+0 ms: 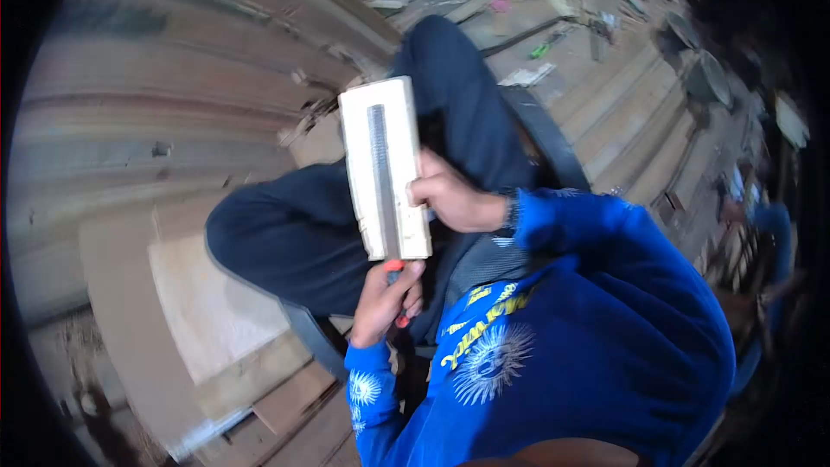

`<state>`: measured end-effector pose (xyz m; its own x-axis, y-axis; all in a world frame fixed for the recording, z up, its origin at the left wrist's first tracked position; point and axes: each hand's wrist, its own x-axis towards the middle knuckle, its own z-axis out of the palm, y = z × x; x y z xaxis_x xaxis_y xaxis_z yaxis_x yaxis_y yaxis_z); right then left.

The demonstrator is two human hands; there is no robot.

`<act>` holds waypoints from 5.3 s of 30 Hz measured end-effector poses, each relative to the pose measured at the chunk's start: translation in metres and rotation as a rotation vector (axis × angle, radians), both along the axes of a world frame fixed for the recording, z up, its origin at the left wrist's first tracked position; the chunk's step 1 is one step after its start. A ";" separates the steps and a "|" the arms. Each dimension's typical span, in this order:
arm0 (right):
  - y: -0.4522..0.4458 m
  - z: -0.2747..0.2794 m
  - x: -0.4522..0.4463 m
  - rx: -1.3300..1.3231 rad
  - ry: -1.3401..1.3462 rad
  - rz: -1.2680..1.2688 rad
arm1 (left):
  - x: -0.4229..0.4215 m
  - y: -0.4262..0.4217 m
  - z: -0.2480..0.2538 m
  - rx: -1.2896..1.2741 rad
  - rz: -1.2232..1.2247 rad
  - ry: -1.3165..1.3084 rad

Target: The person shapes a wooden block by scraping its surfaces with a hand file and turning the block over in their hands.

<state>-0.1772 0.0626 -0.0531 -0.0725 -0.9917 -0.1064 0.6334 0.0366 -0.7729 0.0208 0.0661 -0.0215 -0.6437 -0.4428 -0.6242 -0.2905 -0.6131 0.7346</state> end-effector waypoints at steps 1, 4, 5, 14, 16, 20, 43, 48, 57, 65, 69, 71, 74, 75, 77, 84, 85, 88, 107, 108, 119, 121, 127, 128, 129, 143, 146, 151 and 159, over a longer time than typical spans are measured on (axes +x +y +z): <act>0.002 -0.003 0.001 0.075 0.039 -0.010 | 0.004 0.001 -0.005 -0.009 0.000 -0.025; -0.004 -0.013 -0.002 0.060 0.048 -0.010 | -0.002 0.008 -0.006 -0.014 0.066 0.011; 0.001 -0.002 -0.008 0.064 0.157 0.015 | -0.002 0.008 -0.006 0.007 0.046 0.046; -0.001 -0.009 -0.005 -0.036 0.202 -0.098 | -0.009 0.013 -0.017 -0.118 0.058 0.033; -0.008 -0.019 -0.002 -0.008 0.253 -0.126 | -0.007 0.011 -0.021 -0.112 0.003 0.056; -0.016 -0.022 -0.004 0.026 0.096 -0.085 | -0.010 0.014 -0.019 -0.129 0.032 0.073; -0.001 0.004 -0.028 0.092 -0.158 -0.045 | -0.019 0.009 -0.021 -0.156 0.055 0.073; 0.012 0.023 -0.030 0.141 -0.242 -0.050 | -0.021 0.010 -0.017 -0.160 0.081 0.040; 0.001 -0.010 -0.024 0.212 -0.326 0.096 | -0.025 0.028 0.008 -0.146 0.121 -0.068; -0.028 -0.030 -0.021 0.013 -0.275 -0.134 | -0.014 0.028 0.016 -0.147 0.071 0.056; -0.043 -0.054 -0.018 -0.075 -0.243 -0.058 | -0.015 0.035 0.015 -0.204 0.098 0.089; -0.028 -0.035 -0.015 -0.087 -0.285 0.001 | -0.019 0.037 0.022 -0.240 0.096 0.073; -0.020 -0.028 -0.011 0.050 -0.322 0.050 | -0.021 0.036 0.020 -0.204 0.126 0.054; -0.027 -0.035 -0.009 0.036 -0.297 -0.003 | -0.017 0.032 0.016 -0.205 0.082 0.094; -0.028 -0.037 -0.014 -0.031 -0.241 -0.051 | -0.020 0.037 0.020 -0.240 0.107 0.068; -0.045 -0.059 -0.016 -0.067 -0.158 -0.122 | -0.019 0.035 0.014 -0.258 0.064 0.024; -0.046 -0.060 -0.010 -0.068 -0.196 -0.080 | -0.018 0.035 0.012 -0.273 0.076 0.021; -0.049 -0.065 -0.007 0.023 -0.445 0.088 | -0.018 0.027 0.001 -0.314 0.053 -0.025; -0.036 -0.048 -0.043 -0.010 0.031 -0.363 | -0.020 0.038 0.021 -0.303 0.027 -0.031; -0.039 -0.050 -0.046 -0.027 0.096 -0.433 | -0.020 0.036 0.019 -0.287 0.015 -0.043; -0.041 -0.048 -0.039 -0.072 -0.004 -0.269 | -0.015 0.034 0.014 -0.296 0.024 0.018; -0.045 -0.051 -0.055 -0.074 0.012 -0.318 | -0.014 0.033 0.012 -0.293 0.020 -0.006; -0.034 -0.047 -0.036 -0.073 0.072 -0.244 | -0.012 0.027 0.005 -0.242 0.018 0.041; -0.026 -0.040 -0.032 -0.061 0.144 -0.200 | -0.012 0.026 0.005 -0.244 0.016 0.040; -0.026 -0.042 -0.028 -0.085 0.158 -0.139 | -0.011 0.026 0.005 -0.241 0.029 0.041; -0.012 -0.026 -0.034 -0.021 0.189 -0.160 | -0.017 0.032 0.011 -0.273 0.017 0.029; -0.022 -0.034 -0.028 -0.045 0.165 -0.202 | -0.015 0.032 0.011 -0.284 0.032 0.053; -0.021 -0.027 -0.040 0.039 -0.014 -0.213 | -0.014 0.033 0.008 -0.278 0.044 -0.002; -0.011 -0.029 -0.029 -0.038 0.117 -0.171 | -0.016 0.034 0.012 -0.288 0.010 0.055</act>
<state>-0.2067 0.0517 -0.0825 -0.2501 -0.9669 -0.0499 0.5341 -0.0948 -0.8401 0.0044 0.1000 -0.0091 -0.6678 -0.6033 -0.4360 -0.2406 -0.3793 0.8934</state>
